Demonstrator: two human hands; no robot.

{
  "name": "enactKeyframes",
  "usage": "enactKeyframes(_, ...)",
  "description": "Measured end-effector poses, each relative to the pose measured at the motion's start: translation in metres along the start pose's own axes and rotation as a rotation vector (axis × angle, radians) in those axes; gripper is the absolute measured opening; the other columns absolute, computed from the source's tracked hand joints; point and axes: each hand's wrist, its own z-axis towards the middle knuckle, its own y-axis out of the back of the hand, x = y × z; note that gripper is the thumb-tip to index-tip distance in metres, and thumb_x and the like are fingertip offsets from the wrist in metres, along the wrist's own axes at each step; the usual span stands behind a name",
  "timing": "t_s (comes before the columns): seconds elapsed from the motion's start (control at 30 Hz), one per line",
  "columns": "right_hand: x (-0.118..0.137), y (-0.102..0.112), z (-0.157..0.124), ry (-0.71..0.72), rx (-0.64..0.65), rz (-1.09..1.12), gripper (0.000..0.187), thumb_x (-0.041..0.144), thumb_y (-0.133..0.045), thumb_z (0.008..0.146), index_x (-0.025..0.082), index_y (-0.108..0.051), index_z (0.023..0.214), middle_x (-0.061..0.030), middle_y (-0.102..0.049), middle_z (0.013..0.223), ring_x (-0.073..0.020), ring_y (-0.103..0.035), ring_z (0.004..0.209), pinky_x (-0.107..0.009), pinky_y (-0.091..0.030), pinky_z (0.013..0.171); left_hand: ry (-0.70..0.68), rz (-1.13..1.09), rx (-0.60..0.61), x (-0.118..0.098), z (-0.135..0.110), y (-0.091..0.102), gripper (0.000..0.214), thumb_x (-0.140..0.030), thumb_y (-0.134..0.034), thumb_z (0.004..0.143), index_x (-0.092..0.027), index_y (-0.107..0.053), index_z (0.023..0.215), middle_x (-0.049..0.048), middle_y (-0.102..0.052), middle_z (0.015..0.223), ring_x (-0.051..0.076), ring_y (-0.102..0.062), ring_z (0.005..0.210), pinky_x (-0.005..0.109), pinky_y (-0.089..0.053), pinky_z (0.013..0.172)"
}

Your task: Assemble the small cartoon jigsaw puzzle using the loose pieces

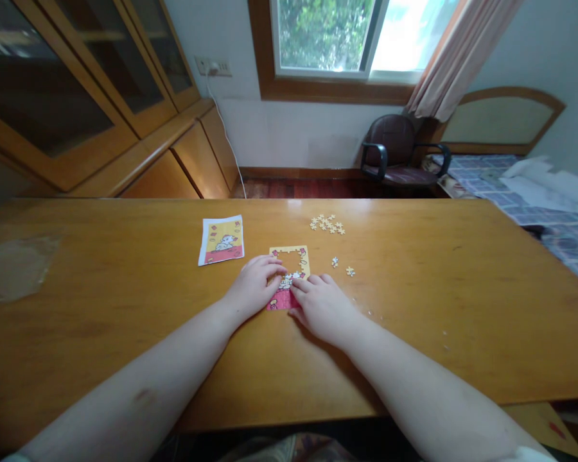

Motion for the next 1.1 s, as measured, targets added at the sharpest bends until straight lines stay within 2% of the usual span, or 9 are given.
enactKeyframes(0.3, 0.0032, 0.0016, -0.0009, -0.053, 0.013, 0.006, 0.037, 0.046, -0.048, 0.09, 0.02, -0.059, 0.114, -0.0102, -0.061, 0.103, -0.0238, -0.051, 0.094, -0.036, -0.034, 0.082, 0.003, 0.019, 0.009, -0.0005, -0.0009, -0.0008, 0.021, -0.021, -0.054, 0.081, -0.024, -0.071, 0.093, 0.0036, -0.066, 0.108, 0.022, -0.054, 0.108, 0.04, -0.042, 0.099)
enactKeyframes(0.5, 0.0027, -0.0023, 0.001, -0.052, 0.004, 0.005, 0.047, 0.046, -0.05, 0.088, 0.019, -0.052, 0.126, -0.0124, -0.058, 0.114, -0.026, -0.049, 0.101, -0.038, -0.034, 0.085, -0.004, 0.02, 0.008, -0.0006, -0.0007, -0.0007, 0.02, -0.021, -0.055, 0.081, -0.024, -0.072, 0.093, 0.0041, -0.066, 0.108, 0.022, -0.054, 0.108, 0.041, -0.042, 0.099)
enactKeyframes(0.83, 0.0021, -0.0025, 0.0027, -0.074, -0.006, -0.019, 0.051, 0.049, -0.049, 0.088, 0.02, -0.051, 0.13, -0.0138, -0.055, 0.122, -0.0277, -0.048, 0.102, -0.04, -0.034, 0.087, 0.0, 0.035, 0.02, -0.0006, -0.0018, -0.0013, 0.022, -0.022, -0.055, 0.082, -0.024, -0.071, 0.097, 0.0056, -0.064, 0.112, 0.023, -0.053, 0.111, 0.042, -0.041, 0.1)
enactKeyframes(1.1, 0.0004, -0.0061, 0.0035, -0.096, -0.025, -0.038, 0.054, 0.054, -0.045, 0.088, 0.023, -0.049, 0.133, -0.0144, -0.045, 0.137, -0.0299, -0.046, 0.108, -0.042, -0.033, 0.09, 0.008, 0.05, 0.031, 0.0001, -0.0018, -0.0017, 0.023, -0.022, -0.054, 0.082, -0.022, -0.07, 0.099, 0.0058, -0.063, 0.114, 0.024, -0.052, 0.112, 0.042, -0.04, 0.1)
